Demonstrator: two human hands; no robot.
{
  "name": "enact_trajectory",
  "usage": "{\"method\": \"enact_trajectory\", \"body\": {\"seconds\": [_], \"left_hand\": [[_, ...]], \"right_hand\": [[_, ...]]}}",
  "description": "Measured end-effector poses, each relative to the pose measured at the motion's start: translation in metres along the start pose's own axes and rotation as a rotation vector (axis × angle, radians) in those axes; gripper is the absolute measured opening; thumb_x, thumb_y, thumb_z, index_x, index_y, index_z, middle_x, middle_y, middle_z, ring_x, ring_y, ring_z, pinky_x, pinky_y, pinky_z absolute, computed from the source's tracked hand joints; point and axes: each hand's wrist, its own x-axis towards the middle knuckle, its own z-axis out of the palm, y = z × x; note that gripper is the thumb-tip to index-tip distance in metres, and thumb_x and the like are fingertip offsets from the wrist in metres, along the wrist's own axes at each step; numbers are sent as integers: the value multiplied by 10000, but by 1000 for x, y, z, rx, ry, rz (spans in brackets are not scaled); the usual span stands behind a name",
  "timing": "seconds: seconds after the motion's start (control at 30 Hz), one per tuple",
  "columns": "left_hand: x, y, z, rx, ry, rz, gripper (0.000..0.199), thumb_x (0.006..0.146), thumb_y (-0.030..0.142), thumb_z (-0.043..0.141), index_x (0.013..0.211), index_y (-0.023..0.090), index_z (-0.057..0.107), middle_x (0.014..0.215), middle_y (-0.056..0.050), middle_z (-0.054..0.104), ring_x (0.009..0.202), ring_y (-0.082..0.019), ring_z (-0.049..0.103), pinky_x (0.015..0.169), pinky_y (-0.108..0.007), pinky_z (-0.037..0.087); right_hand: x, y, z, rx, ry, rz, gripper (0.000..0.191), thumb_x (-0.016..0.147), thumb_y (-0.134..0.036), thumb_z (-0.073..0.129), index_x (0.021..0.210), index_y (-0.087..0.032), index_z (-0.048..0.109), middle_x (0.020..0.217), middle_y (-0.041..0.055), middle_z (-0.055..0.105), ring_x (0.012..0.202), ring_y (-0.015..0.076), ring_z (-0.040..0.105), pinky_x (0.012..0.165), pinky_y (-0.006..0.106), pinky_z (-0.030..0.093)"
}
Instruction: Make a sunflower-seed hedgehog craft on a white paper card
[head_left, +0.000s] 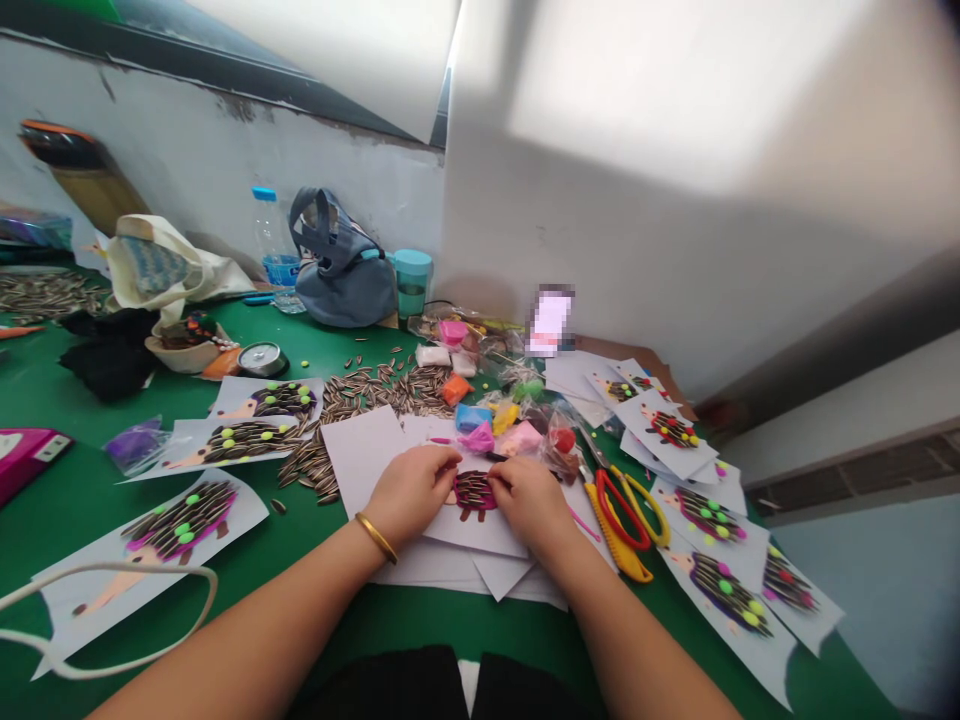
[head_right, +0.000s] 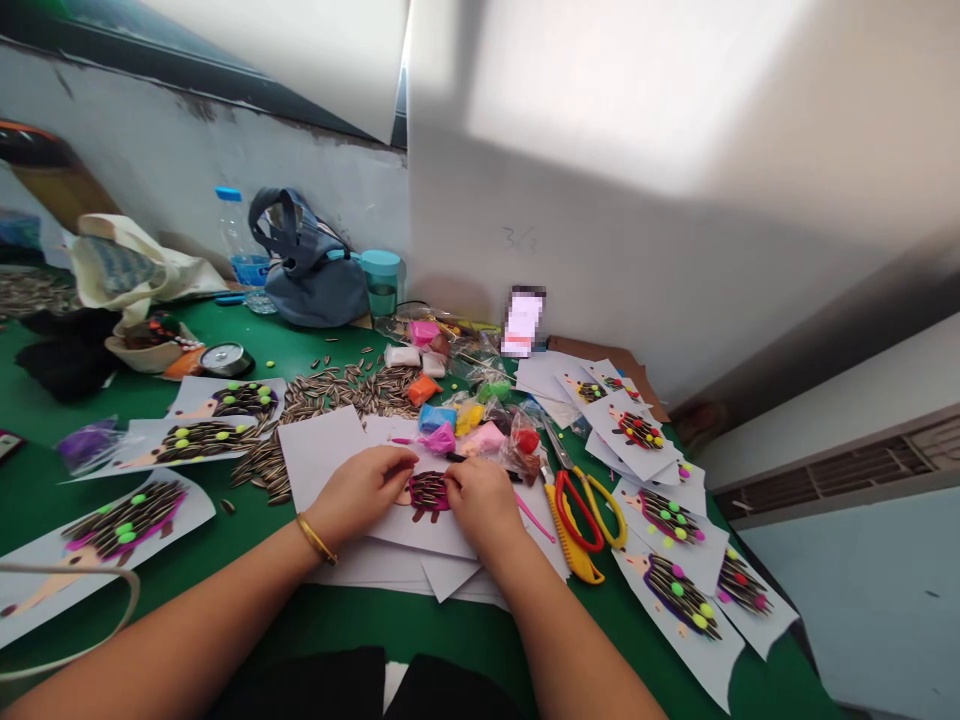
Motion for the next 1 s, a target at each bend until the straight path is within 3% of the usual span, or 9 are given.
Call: {"method": "enact_trajectory", "body": {"seconds": [0.4,0.57,0.67,1.0], "left_hand": [[-1,-2,0,-14,3,-4,239,885,203,515,1035,217,700,1020,-45,736,959,-220,662,827,-326,494],[-1,-2,1,-23,14,9,232,892,209,518,1033,219,702,1023,-41,735,955,-214,660,833,-321,495],[-1,-2,2,-22,15,20,233,897,203,519,1038,217,705,1025,-43,736,955,-213,660,836,-318,497],[-3,-2,2,-22,21,58,246,908,198,511,1049,213,713,1041,-55,736,973,-217,658,864,-332,502]], "right_hand": [[-8,4,2,166,102,-9,115,854,-178,607,894,-220,706,851,20,718,808,192,636,725,286,433],[-9,10,3,214,180,-53,234,848,-135,537,1005,-202,697,957,51,724,878,202,651,806,312,470],[-9,13,3,189,185,-86,283,841,-106,510,996,-212,722,969,60,716,943,212,640,847,322,465],[-9,13,5,142,153,-88,331,806,-89,524,1002,-220,756,870,53,676,894,213,612,803,317,445]]}}
